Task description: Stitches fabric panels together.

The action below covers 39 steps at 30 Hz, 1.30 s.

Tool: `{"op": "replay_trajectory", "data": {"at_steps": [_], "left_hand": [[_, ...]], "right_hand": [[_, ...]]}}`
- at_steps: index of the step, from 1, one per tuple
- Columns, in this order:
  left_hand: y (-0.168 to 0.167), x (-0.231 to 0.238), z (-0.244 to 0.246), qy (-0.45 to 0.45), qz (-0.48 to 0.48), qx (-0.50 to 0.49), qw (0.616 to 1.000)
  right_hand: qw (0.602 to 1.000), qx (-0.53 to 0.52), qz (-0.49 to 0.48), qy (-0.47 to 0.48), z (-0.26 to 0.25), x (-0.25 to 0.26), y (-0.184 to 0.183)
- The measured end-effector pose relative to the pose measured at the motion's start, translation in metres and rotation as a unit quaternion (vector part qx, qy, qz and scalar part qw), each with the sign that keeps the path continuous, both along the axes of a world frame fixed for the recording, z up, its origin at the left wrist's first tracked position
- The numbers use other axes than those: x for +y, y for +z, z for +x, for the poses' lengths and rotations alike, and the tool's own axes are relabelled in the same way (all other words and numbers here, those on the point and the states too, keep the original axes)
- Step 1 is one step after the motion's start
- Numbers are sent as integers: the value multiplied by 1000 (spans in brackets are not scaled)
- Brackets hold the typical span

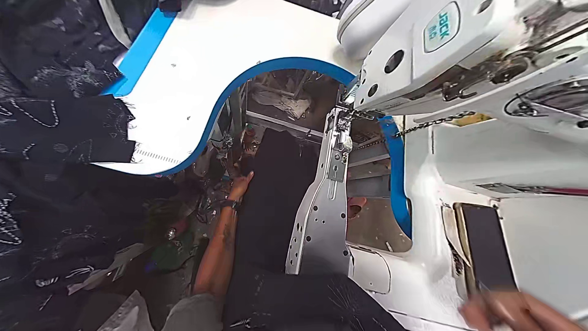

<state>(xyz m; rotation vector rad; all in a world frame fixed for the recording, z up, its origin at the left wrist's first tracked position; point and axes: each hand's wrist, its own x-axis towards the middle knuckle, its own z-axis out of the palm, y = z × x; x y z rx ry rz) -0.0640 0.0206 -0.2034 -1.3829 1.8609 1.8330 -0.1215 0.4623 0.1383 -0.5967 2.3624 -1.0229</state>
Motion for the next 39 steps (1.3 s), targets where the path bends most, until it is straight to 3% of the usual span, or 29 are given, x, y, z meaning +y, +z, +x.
{"op": "replay_trajectory", "data": {"at_steps": [2,4,6,8,11,14,15,17,19,21,22,23,25,26,28,30,31,32,33,34,35,37,39], "left_hand": [[1,-3,-38,-58,-26,30,998],[32,-10,-80,-128,-55,97,986],[100,3,-99,-73,-42,214,973],[168,13,-90,62,-48,350,934],[219,-5,-45,147,-188,443,864],[219,-22,-7,169,-223,354,892],[214,-19,1,163,-230,304,910],[202,-7,17,114,-259,186,941],[177,17,37,-6,-212,84,974],[155,31,45,-147,-109,25,983],[149,34,42,-182,-65,32,981],[153,37,36,-183,-30,65,980],[191,47,14,-116,24,202,972],[219,53,1,-90,69,278,954],[266,69,-9,-142,193,349,906],[276,82,-12,-247,295,347,856],[270,84,-16,-269,288,348,851],[264,84,-21,-259,199,358,875],[259,84,-31,-224,37,362,904],[251,85,-45,-180,-144,349,908],[243,89,-61,-145,-266,343,889],[230,101,-80,-124,-351,347,861],[232,112,-68,-139,-351,302,875]], "right_hand": [[996,40,16,75,-68,-75,-36],[989,43,97,100,-135,-156,-94],[977,20,207,54,-154,-211,-139],[973,-68,219,22,-125,-221,-149],[982,-146,118,-17,-102,-223,-148],[981,-127,-148,4,-139,-239,-169],[987,-90,-133,15,-154,-239,-168],[987,-64,145,41,-169,-242,-128],[926,-13,350,140,-156,-207,-130],[859,-33,481,173,-126,-171,-119],[858,-39,488,157,-115,-163,-106],[897,-17,426,116,-106,-156,-96],[983,67,171,-8,-82,-162,-79],[991,114,60,-39,-65,-176,-72],[970,236,-58,8,-26,-188,-72],[905,398,-109,99,-16,-180,-85],[882,437,-119,128,-19,-174,-89],[870,455,-125,144,-22,-170,-92],[864,462,-128,152,-23,-171,-93],[866,458,-129,155,-21,-174,-92],[876,442,-128,146,-19,-175,-91],[935,336,-93,70,-27,-173,-81],[993,110,-15,-44,-62,-161,-75]]}}
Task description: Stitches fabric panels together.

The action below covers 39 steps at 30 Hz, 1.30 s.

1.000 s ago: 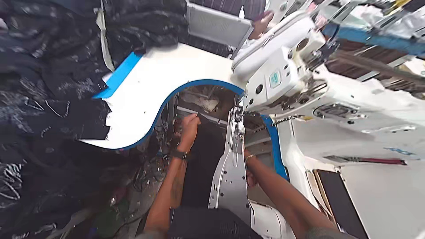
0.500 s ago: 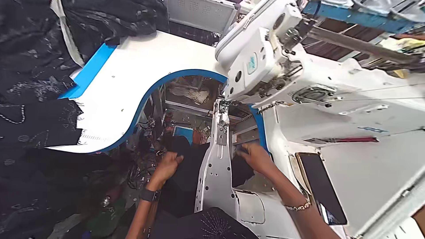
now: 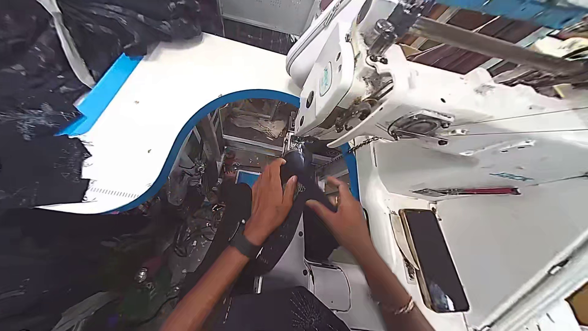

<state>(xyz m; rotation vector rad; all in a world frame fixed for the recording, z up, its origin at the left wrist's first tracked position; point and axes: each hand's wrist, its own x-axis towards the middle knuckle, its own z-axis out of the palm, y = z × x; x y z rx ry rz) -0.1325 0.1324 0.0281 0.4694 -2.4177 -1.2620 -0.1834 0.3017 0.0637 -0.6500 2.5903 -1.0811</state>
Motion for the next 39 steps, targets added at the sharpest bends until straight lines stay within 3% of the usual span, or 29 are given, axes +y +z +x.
{"op": "replay_trajectory", "data": {"at_steps": [2,3,7,11,13,17,20,26,29,32,36,39], "left_hand": [[0,5,18,-9,-41,-40,998],[-1,6,20,-14,-69,-50,996],[11,-3,7,-68,-88,-107,988],[1,-4,5,-39,-94,10,995],[-6,-5,9,-55,-142,42,987],[-7,-5,16,-75,-236,13,969],[-12,-9,14,-95,-204,39,974],[-12,-15,8,-120,-199,61,971],[-13,-15,11,-130,-184,63,972],[-13,-15,10,-128,-161,76,976],[-14,-14,13,-118,-97,111,982],[-15,-12,14,-125,-77,145,978]], "right_hand": [[980,-187,5,-61,-33,11,-8],[977,-208,-1,-56,-41,10,-8],[998,-46,-29,-16,-32,-24,-3],[983,169,-67,11,-10,-29,-12],[973,201,-104,38,-11,-21,-13],[973,125,-170,89,-16,-18,-8],[972,62,-194,118,-15,-18,-9],[974,67,-59,210,-17,-12,-6],[970,53,-40,233,-13,-7,-1],[964,5,-82,255,-13,-7,5],[948,-101,-218,210,-18,-21,-12],[958,-64,-221,170,-18,-38,-19]]}}
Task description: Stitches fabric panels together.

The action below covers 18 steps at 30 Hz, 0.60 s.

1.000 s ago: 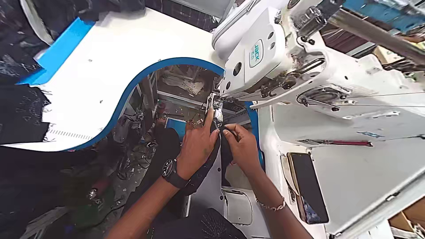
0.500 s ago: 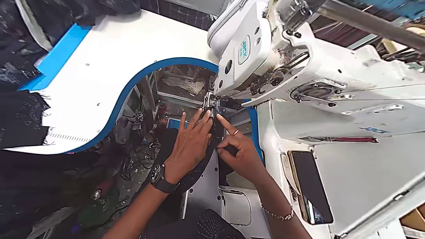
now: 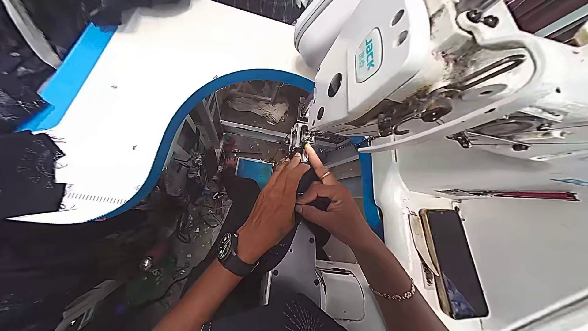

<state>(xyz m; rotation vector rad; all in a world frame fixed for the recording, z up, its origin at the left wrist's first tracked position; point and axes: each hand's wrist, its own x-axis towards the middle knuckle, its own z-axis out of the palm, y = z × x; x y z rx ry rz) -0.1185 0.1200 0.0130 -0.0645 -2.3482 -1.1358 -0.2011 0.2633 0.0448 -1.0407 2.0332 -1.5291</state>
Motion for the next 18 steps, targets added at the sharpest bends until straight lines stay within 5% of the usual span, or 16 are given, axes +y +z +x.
{"op": "replay_trajectory", "data": {"at_steps": [4,11,18], "left_hand": [[6,1,-3,-3,0,-11,1000],[6,3,-13,4,-7,-34,999],[7,5,-18,27,-2,-29,999]], "right_hand": [[987,137,50,-63,11,0,5],[998,8,8,-61,-1,6,8],[993,61,33,-99,8,-1,6]]}}
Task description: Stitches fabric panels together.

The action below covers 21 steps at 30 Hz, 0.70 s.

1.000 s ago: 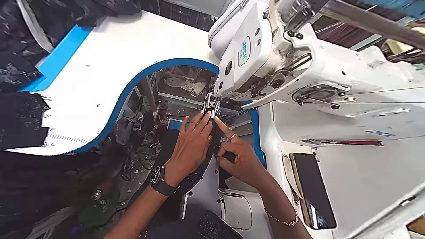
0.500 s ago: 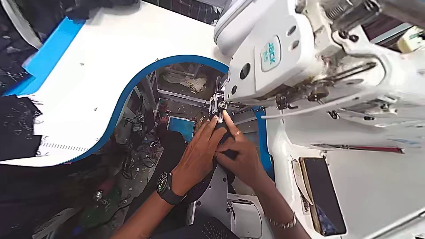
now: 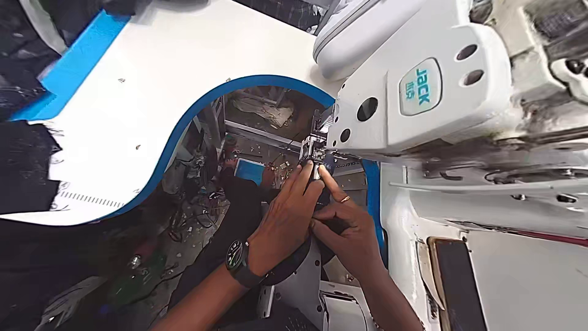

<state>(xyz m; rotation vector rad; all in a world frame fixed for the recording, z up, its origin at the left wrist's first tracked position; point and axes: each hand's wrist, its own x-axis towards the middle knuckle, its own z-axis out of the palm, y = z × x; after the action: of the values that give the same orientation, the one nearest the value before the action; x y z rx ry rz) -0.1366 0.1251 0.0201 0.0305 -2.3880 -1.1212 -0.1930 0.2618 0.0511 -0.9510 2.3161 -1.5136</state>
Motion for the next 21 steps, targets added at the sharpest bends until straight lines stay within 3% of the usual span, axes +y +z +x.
{"op": "replay_trajectory", "data": {"at_steps": [7,10,13,15,16,18,20,21], "left_hand": [[-4,0,-18,57,32,16,998],[25,0,29,30,100,-106,989],[36,9,80,51,90,-178,979],[33,14,84,70,57,-157,984],[31,15,80,75,42,-131,988],[27,16,72,81,31,-98,991],[23,17,65,96,43,-93,990],[19,18,63,99,57,-105,988]], "right_hand": [[963,209,107,-133,22,-14,6],[930,245,252,-111,47,33,32],[952,84,293,-18,51,96,11],[975,-33,213,59,42,122,-4],[982,-29,161,93,41,123,1],[974,125,162,94,56,110,33],[922,308,223,79,77,88,63],[906,332,244,95,85,80,68]]}}
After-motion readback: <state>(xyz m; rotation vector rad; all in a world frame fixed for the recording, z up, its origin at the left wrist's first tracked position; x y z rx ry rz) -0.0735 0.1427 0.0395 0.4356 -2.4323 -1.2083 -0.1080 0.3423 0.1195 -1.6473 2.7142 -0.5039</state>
